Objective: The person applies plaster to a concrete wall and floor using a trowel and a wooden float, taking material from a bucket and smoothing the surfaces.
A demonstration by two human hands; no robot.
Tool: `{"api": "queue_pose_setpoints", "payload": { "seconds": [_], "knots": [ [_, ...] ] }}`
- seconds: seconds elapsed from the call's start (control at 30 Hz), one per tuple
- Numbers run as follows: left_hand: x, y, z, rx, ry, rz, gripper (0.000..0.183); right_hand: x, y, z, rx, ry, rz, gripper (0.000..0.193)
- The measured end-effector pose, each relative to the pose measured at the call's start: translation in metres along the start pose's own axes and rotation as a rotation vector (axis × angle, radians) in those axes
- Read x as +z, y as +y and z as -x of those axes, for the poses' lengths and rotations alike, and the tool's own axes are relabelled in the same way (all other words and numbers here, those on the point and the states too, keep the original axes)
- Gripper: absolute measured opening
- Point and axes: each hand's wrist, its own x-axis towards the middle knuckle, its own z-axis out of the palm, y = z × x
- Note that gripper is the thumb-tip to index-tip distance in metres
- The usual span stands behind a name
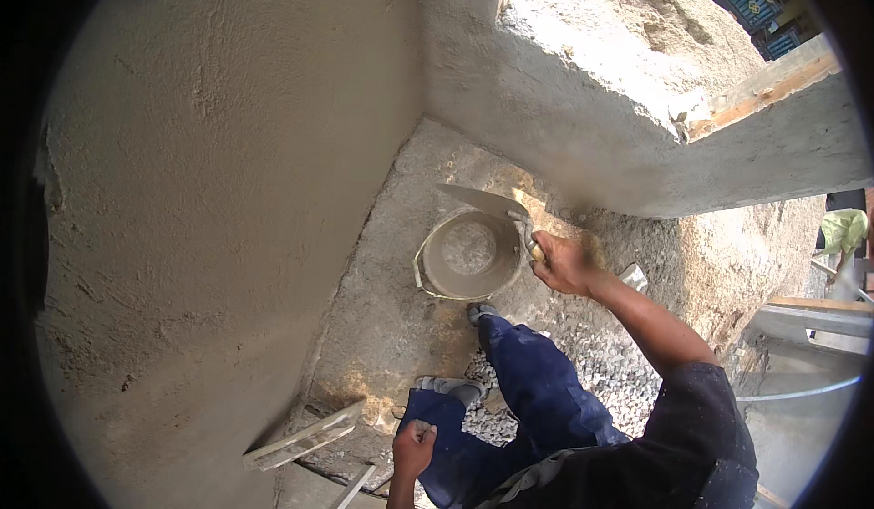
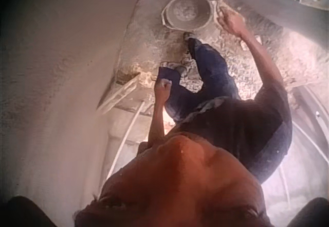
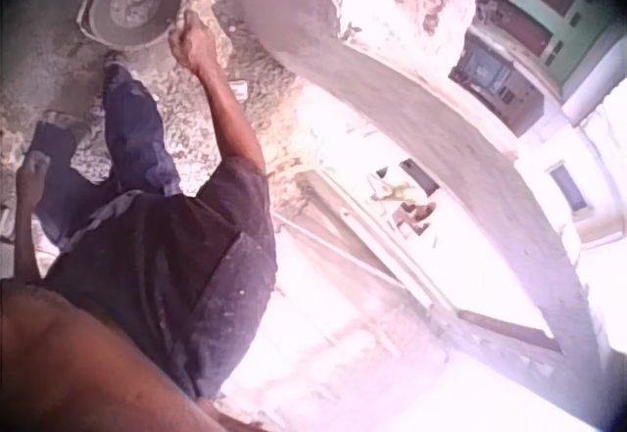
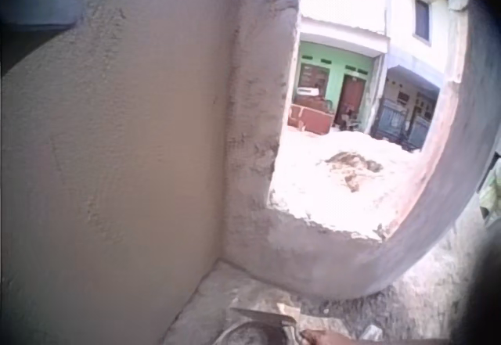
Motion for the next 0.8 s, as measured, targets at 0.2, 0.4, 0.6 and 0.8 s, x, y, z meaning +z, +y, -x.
{"api": "queue_pose_setpoints", "payload": {
  "seconds": [0.2, 0.4, 0.6, 0.8],
  "knots": [
    [0.028, -0.049, -0.063, 0.090, 0.202, -0.244, 0.020, -0.116, -0.011, -0.104, 0.007, 0.574, 0.068, 0.035],
    [0.061, -0.076, -0.057, 0.069, 0.009, -0.328, 0.031, -0.324, -0.095, -0.194, -0.164, 1.236, 0.229, 0.051],
    [0.152, -0.189, -0.109, 0.162, -0.136, -0.413, 0.033, -0.317, -0.091, -0.232, -0.043, 1.274, 0.300, 0.050],
    [0.092, -0.110, -0.151, -0.112, -0.167, -0.289, 0.042, -0.194, -0.042, -0.227, 0.199, 0.730, 0.241, 0.046]
  ]
}}
